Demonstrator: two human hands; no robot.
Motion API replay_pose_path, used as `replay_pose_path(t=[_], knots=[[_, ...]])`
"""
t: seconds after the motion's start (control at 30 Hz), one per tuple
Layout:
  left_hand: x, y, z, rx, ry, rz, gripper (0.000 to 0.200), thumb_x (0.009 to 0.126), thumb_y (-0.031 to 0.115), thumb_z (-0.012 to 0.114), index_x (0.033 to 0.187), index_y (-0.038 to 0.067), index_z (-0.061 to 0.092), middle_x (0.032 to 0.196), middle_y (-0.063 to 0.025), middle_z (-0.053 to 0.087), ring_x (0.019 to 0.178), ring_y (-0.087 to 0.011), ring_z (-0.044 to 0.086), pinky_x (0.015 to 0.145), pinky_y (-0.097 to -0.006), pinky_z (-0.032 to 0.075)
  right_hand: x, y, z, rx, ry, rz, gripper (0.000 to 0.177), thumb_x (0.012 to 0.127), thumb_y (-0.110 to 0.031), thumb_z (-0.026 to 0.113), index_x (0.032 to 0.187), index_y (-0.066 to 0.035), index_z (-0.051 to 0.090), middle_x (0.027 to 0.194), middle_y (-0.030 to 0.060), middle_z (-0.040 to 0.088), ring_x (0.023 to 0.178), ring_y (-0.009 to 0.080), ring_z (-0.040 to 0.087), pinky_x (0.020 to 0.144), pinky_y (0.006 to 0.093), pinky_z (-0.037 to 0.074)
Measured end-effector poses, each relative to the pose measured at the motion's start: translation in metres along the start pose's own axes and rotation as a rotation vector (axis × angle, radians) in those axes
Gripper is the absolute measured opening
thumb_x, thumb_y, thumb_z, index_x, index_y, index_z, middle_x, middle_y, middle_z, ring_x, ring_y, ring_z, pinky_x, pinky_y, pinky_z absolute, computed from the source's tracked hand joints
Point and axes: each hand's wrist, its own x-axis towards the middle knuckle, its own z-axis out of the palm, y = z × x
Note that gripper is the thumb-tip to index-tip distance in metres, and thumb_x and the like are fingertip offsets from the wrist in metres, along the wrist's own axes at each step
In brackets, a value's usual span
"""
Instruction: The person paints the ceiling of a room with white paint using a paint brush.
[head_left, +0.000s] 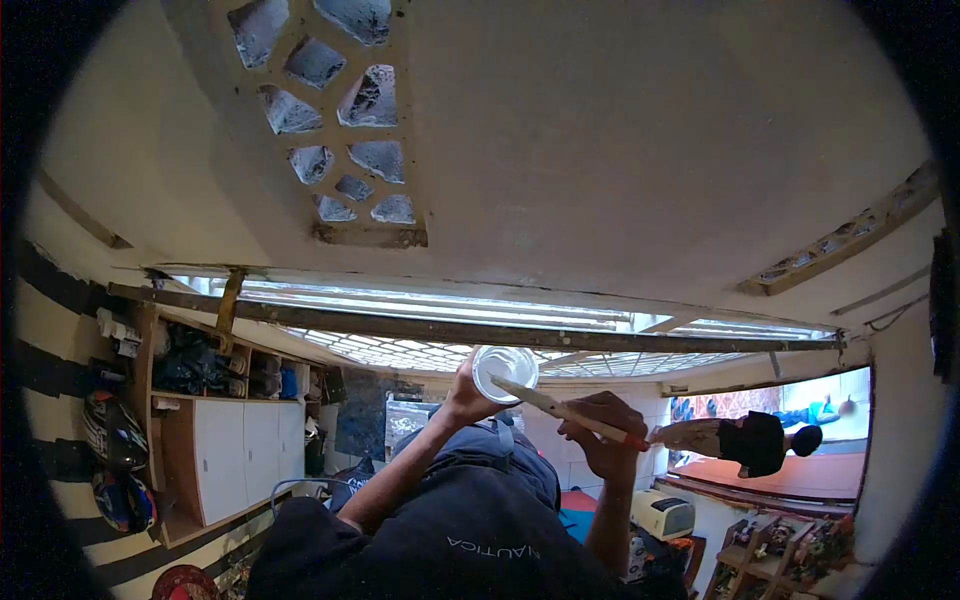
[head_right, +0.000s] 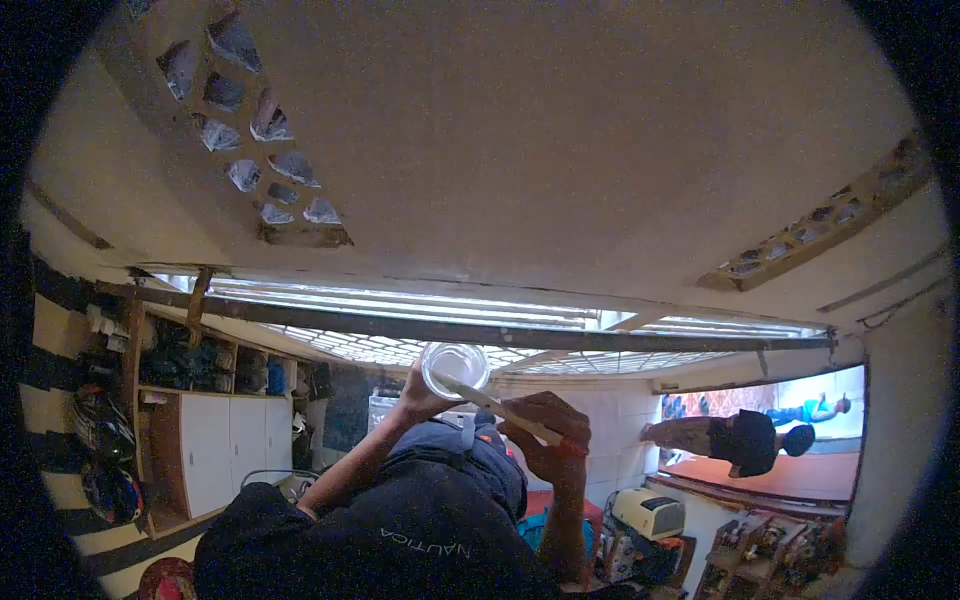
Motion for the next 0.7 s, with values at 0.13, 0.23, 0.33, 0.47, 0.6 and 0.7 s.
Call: replay_pose_path(t=[0.13,0.23,0.33,0.47,0.6,0.7], knots=[[0.003,-0.018,-0.002,0.047,-0.068,-0.136,0.049,0.056,0.023,0.083,0.091,0.0,0.058,0.087,-0.013,0.06,0.08,-0.0233,0.06,0.072,-0.0328,0.048,0.017,-0.021,-0.012,-0.05,-0.027,-0.016,0.022,0.062,-0.009,0.076,0.08,0.0,0.066,0.068,0.0075,0.066,0.068,0.0186,0.062,0.058,0.0299,0.051],[0.017,-0.008,-0.008,0.062,-0.062,-0.079,0.044,0.059,0.024,0.082,0.091,0.0,0.061,0.085,-0.0122,0.064,0.078,-0.0206,0.063,0.07,-0.0301,0.051,0.034,-0.038,-0.017,-0.158,-0.013,-0.087,0.02,0.064,-0.016,0.075,0.077,-0.004,0.068,0.065,0.0054,0.065,0.058,0.0142,0.062,0.056,0.0267,0.051],[0.028,0.009,-0.013,-0.022,-0.035,-0.068,0.04,0.06,0.019,0.081,0.09,0.001,0.062,0.083,-0.0086,0.066,0.081,-0.0153,0.064,0.07,-0.0277,0.052,0.066,-0.054,-0.026,-0.251,-0.053,-0.344,0.025,0.063,-0.017,0.077,0.082,-0.005,0.067,0.078,0.0075,0.067,0.064,0.0167,0.064,0.06,0.027,0.053],[0.032,-0.008,-0.006,-0.046,-0.003,0.001,0.043,0.063,0.018,0.08,0.096,0.0,0.06,0.091,-0.0093,0.065,0.085,-0.0167,0.063,0.074,-0.029,0.052,0.103,-0.083,-0.019,-0.423,-0.12,-0.456,0.027,0.065,-0.018,0.077,0.086,-0.006,0.066,0.078,0.0082,0.067,0.069,0.0179,0.065,0.06,0.0287,0.054],[0.034,-0.001,-0.007,-0.106,0.036,-0.027,0.05,0.061,0.017,0.08,0.102,0.0,0.059,0.096,-0.0132,0.064,0.088,-0.0199,0.062,0.079,-0.0305,0.05,0.132,-0.082,-0.015,-0.475,-0.324,-0.514,0.034,0.069,-0.015,0.073,0.099,-0.006,0.061,0.088,0.0079,0.064,0.071,0.0225,0.063,0.061,0.0307,0.053],[0.036,0.012,-0.012,-0.083,0.058,-0.006,0.051,0.06,0.017,0.081,0.102,-0.001,0.059,0.097,-0.0131,0.063,0.089,-0.0198,0.062,0.08,-0.0306,0.049,0.155,-0.096,-0.017,-0.557,-0.276,-0.653,0.026,0.069,-0.018,0.074,0.09,-0.006,0.064,0.079,0.0089,0.065,0.066,0.0186,0.065,0.053,0.0278,0.055]])
